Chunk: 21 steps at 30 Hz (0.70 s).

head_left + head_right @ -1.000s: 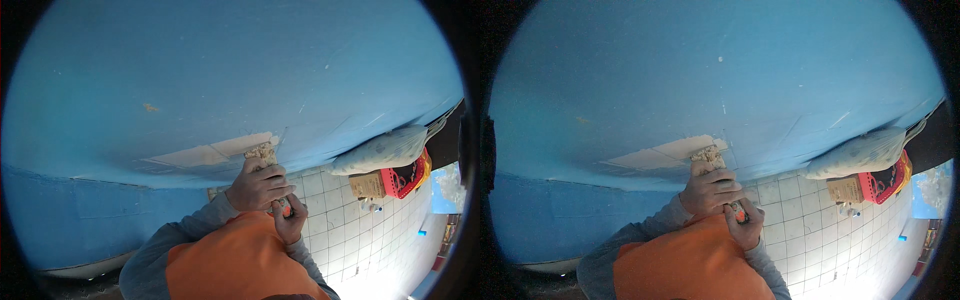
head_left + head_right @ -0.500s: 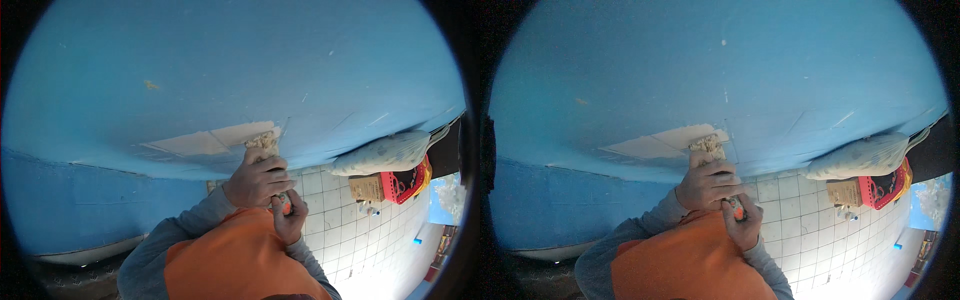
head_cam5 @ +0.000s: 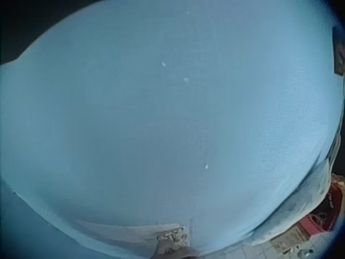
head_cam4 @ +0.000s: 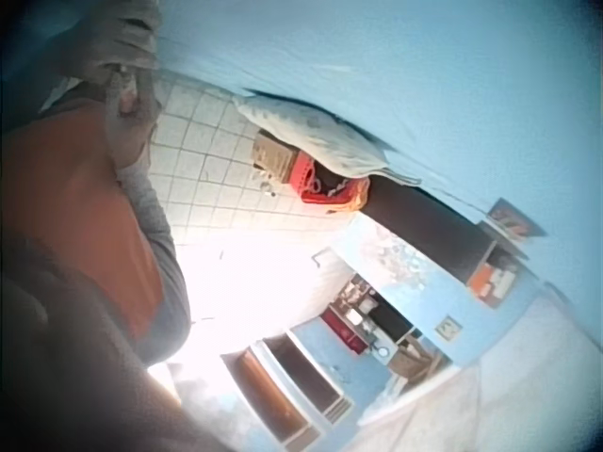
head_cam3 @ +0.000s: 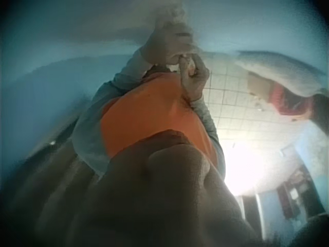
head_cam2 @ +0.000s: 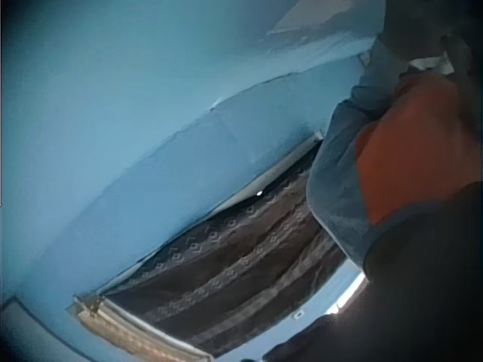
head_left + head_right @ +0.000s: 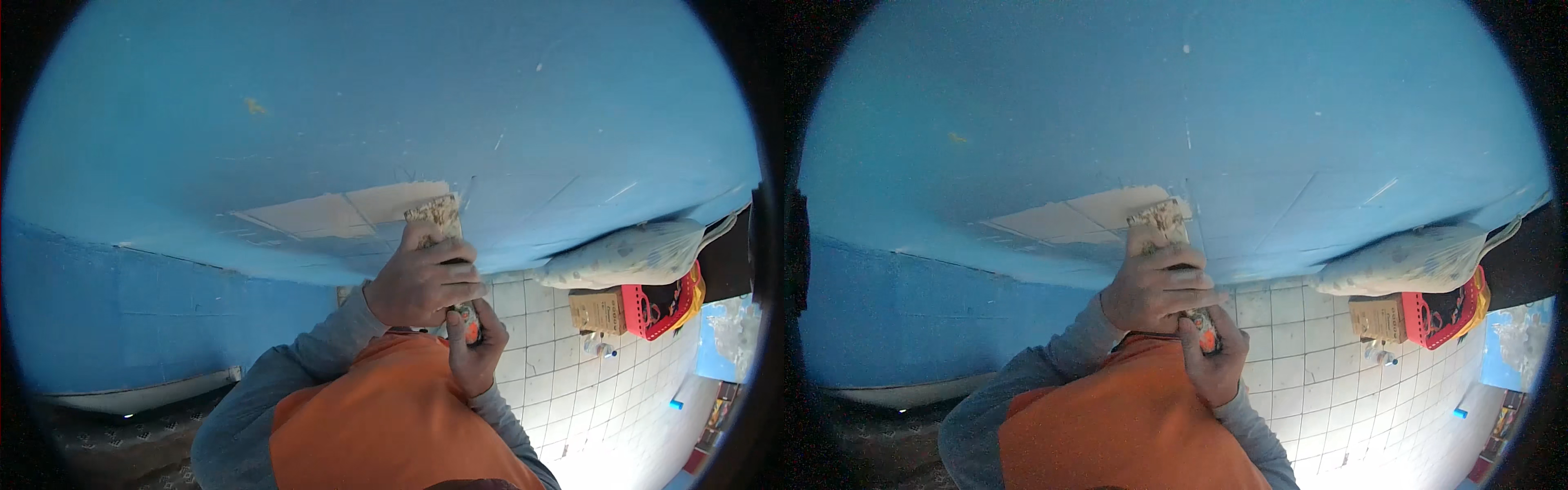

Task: The person scrapes a patch of filler on a blue wall using a putty knife and smooths the area by hand.

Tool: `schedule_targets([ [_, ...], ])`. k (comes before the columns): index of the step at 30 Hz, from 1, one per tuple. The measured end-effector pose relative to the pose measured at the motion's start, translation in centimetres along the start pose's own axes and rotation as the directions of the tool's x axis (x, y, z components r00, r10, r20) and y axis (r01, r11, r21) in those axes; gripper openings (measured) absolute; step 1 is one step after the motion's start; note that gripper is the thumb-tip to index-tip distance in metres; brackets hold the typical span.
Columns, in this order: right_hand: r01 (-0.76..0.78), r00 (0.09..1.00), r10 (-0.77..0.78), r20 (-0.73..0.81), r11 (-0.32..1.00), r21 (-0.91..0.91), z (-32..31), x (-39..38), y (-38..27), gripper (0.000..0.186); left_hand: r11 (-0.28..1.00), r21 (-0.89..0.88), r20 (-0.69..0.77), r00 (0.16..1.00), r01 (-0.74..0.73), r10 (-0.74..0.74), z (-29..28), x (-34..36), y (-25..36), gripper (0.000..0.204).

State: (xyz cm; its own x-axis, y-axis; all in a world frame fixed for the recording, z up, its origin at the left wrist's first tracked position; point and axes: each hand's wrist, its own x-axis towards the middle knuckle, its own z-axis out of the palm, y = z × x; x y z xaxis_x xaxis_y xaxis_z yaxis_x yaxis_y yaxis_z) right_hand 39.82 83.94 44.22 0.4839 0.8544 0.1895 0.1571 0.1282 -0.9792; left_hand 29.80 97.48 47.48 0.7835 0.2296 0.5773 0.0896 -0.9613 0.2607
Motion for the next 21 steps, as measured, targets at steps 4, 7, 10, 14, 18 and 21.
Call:
schedule_targets([
  [4, -0.089, 0.994, 0.09, 0.055, 0.996, -0.017, -0.5, 0.0, -0.5, 0.031, 0.999, 0.029, -0.041, 0.999, -0.021, 0.022, -0.1, -0.1, 0.2, 0.028],
  [7, -0.037, 0.996, 0.044, 0.083, 0.996, -0.086, -0.7, 0.1, -0.9, 0.029, 0.999, 0.038, -0.052, 0.998, 0.019, -0.018, -0.3, -0.1, 1.0, 0.029],
  [10, 0.065, 0.997, -0.066, 0.049, 0.998, 0.003, -0.4, 0.7, -0.9, 0.032, 0.999, 0.04, -0.071, 0.997, 0.025, -0.022, -0.3, 0.5, 1.0, 0.03],
  [14, 0.085, 0.995, -0.079, 0.068, 0.993, -0.086, -1.9, 1.6, -0.4, 0.033, 0.989, 0.145, -0.088, 0.996, 0.028, -0.015, 0.0, 1.0, 0.7, 0.026],
  [18, -0.097, 0.989, 0.099, 0.111, 0.995, -0.024, -3.4, 0.6, 2.0, 0.03, 0.993, 0.095, -0.073, 0.995, 0.071, -0.064, 1.3, 0.1, 1.5, 0.027],
  [21, -0.113, 0.988, 0.116, 0.101, 0.993, -0.034, -5.1, -2.2, 4.2, 0.027, 0.982, 0.176, -0.106, 0.993, 0.065, -0.046, 1.8, -1.1, 1.7, 0.04],
])
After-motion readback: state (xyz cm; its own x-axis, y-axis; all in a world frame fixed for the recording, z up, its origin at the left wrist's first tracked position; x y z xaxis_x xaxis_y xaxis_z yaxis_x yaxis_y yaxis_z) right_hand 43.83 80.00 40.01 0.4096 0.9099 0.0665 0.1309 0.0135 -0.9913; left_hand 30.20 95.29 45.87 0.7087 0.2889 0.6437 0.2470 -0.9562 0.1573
